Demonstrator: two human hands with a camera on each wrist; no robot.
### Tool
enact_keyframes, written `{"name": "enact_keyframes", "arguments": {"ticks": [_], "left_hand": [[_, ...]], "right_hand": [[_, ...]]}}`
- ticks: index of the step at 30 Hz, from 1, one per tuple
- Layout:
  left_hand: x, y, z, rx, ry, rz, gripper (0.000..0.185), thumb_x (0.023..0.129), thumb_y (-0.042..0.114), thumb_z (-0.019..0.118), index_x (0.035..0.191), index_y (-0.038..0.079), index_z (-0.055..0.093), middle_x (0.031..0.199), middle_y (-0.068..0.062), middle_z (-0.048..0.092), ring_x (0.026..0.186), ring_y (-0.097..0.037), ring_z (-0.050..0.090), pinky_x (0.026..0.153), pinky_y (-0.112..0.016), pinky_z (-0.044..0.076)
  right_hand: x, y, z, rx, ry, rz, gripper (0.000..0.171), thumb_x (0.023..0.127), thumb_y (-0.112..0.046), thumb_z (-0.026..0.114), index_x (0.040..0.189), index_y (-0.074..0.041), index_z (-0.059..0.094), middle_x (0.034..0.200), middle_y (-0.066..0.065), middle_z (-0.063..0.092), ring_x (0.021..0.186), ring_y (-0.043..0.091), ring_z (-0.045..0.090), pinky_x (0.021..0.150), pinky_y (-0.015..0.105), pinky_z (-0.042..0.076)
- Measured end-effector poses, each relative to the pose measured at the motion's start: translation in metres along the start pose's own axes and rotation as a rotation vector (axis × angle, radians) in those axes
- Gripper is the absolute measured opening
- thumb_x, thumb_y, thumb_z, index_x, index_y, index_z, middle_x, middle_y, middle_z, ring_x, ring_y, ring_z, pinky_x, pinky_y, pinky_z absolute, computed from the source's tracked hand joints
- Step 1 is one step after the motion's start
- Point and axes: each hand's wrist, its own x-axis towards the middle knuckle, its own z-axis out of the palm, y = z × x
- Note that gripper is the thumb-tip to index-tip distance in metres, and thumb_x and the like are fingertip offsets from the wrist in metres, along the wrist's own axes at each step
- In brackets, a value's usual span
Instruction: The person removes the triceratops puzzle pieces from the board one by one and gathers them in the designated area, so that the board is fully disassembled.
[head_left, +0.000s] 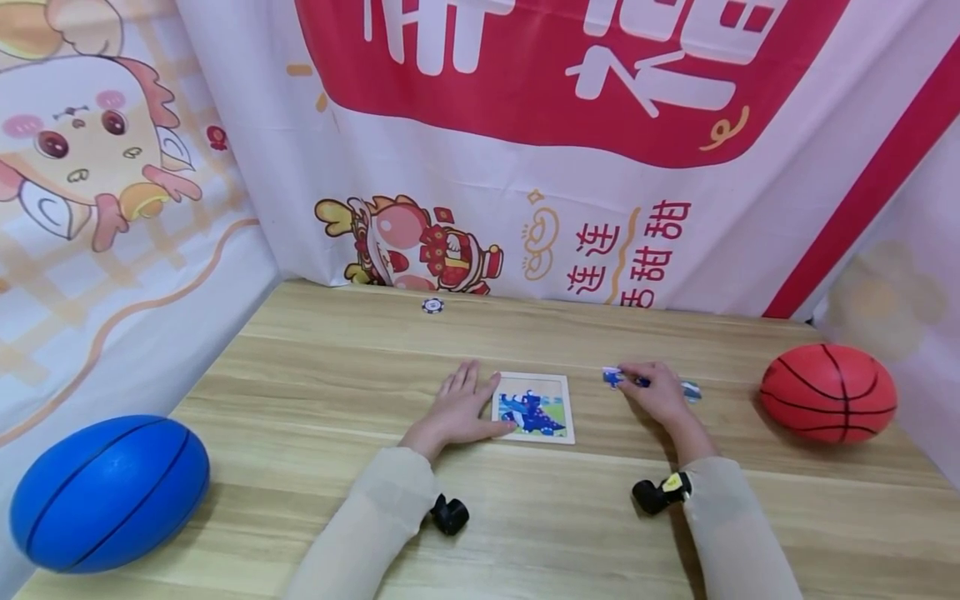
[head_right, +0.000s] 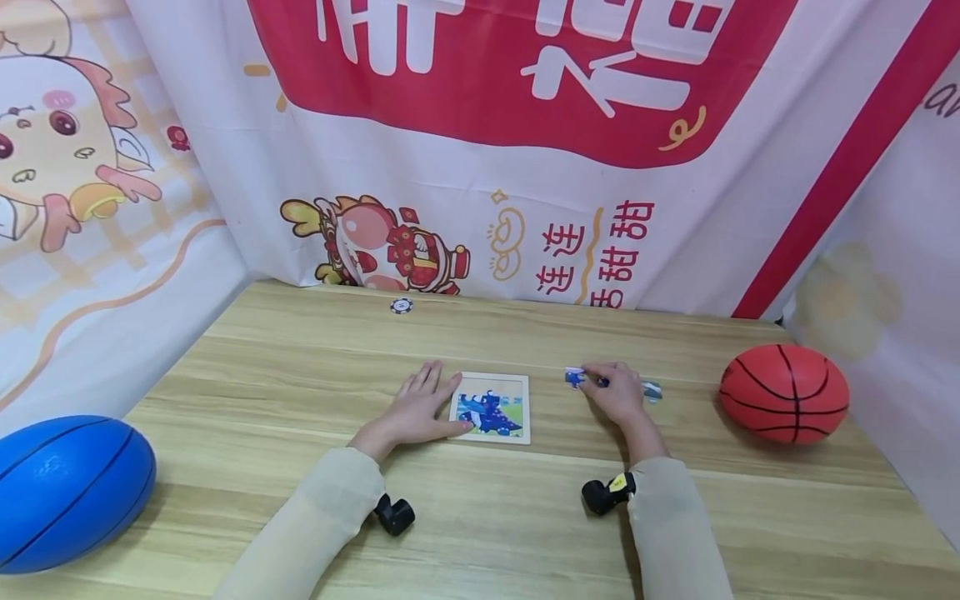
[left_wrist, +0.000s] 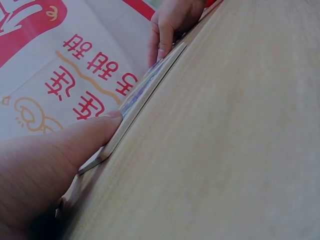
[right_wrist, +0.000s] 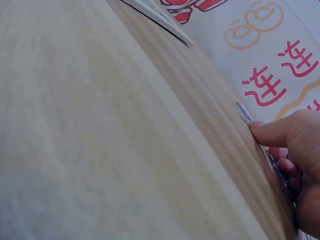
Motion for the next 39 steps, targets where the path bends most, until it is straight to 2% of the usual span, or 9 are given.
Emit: {"name": "enact_keyframes", "arguments": {"ticks": [7,12,16,20,24,28,31,39], "left_hand": [[0.000,0.000,-0.001,-0.006,-0.004,0.006,0.089,0.070,0.071,0.041,0.139,0.020,0.016,0.142,-0.015,-0.006,0.127,-0.027,-0.010,0.100,-0.041,-0.003],[0.001,0.000,-0.001,-0.004,-0.004,0.000,0.088,0.071,0.070,0.041,0.139,0.021,0.015,0.142,-0.014,-0.005,0.127,-0.026,-0.010,0.100,-0.041,-0.003],[0.002,0.001,-0.001,-0.006,-0.007,-0.005,0.087,0.071,0.070,0.042,0.139,0.021,0.015,0.142,-0.014,-0.005,0.127,-0.026,-0.010,0.100,-0.041,-0.003],[0.001,0.001,-0.001,-0.005,-0.007,-0.004,0.088,0.071,0.070,0.041,0.139,0.021,0.015,0.142,-0.014,-0.005,0.127,-0.026,-0.010,0.100,-0.041,-0.004],[0.001,0.001,0.000,-0.002,-0.001,0.003,0.087,0.071,0.070,0.041,0.139,0.021,0.015,0.142,-0.015,-0.005,0.127,-0.027,-0.010,0.100,-0.041,-0.003],[0.000,0.002,-0.001,-0.007,0.001,0.024,0.086,0.073,0.067,0.042,0.139,0.019,0.015,0.142,-0.016,-0.004,0.127,-0.027,-0.009,0.100,-0.042,-0.003],[-0.002,0.004,-0.002,-0.030,0.001,0.054,0.084,0.075,0.064,0.044,0.139,0.018,0.015,0.142,-0.016,-0.003,0.127,-0.027,-0.008,0.100,-0.042,-0.002],[-0.005,0.015,-0.004,-0.037,-0.007,0.132,0.079,0.076,0.061,0.045,0.139,0.021,0.019,0.141,-0.018,0.001,0.128,-0.027,-0.005,0.101,-0.043,0.001]], "right_hand": [[0.001,-0.003,-0.002,0.028,-0.062,0.032,0.040,0.081,-0.023,0.059,0.115,-0.002,0.055,0.109,0.023,0.047,0.099,0.038,0.037,0.082,0.048,0.028],[0.003,-0.008,-0.007,0.074,-0.088,0.002,0.044,0.082,-0.018,0.057,0.119,0.005,0.048,0.105,0.026,0.052,0.098,0.038,0.045,0.084,0.047,0.034],[0.004,-0.018,-0.012,0.116,-0.105,0.019,0.048,0.084,-0.021,0.056,0.122,0.006,0.043,0.104,0.026,0.052,0.095,0.037,0.048,0.081,0.046,0.038],[0.003,-0.034,-0.012,0.158,-0.087,0.045,0.048,0.085,-0.025,0.055,0.124,0.001,0.043,0.107,0.023,0.050,0.097,0.034,0.046,0.081,0.045,0.038],[-0.001,-0.051,-0.006,0.223,-0.083,0.020,0.044,0.085,-0.024,0.055,0.122,-0.001,0.046,0.104,0.018,0.051,0.095,0.030,0.046,0.080,0.043,0.038],[-0.009,-0.066,0.003,0.261,-0.139,-0.036,0.042,0.084,-0.020,0.056,0.120,-0.001,0.047,0.101,0.016,0.052,0.092,0.028,0.047,0.076,0.040,0.040],[-0.016,-0.074,0.010,0.281,-0.189,-0.037,0.041,0.084,-0.020,0.057,0.120,-0.003,0.048,0.101,0.013,0.053,0.091,0.026,0.048,0.076,0.039,0.041],[-0.025,-0.075,0.030,0.305,-0.230,-0.067,0.039,0.078,-0.016,0.063,0.114,-0.002,0.054,0.092,0.008,0.055,0.085,0.021,0.050,0.075,0.035,0.042]]}}
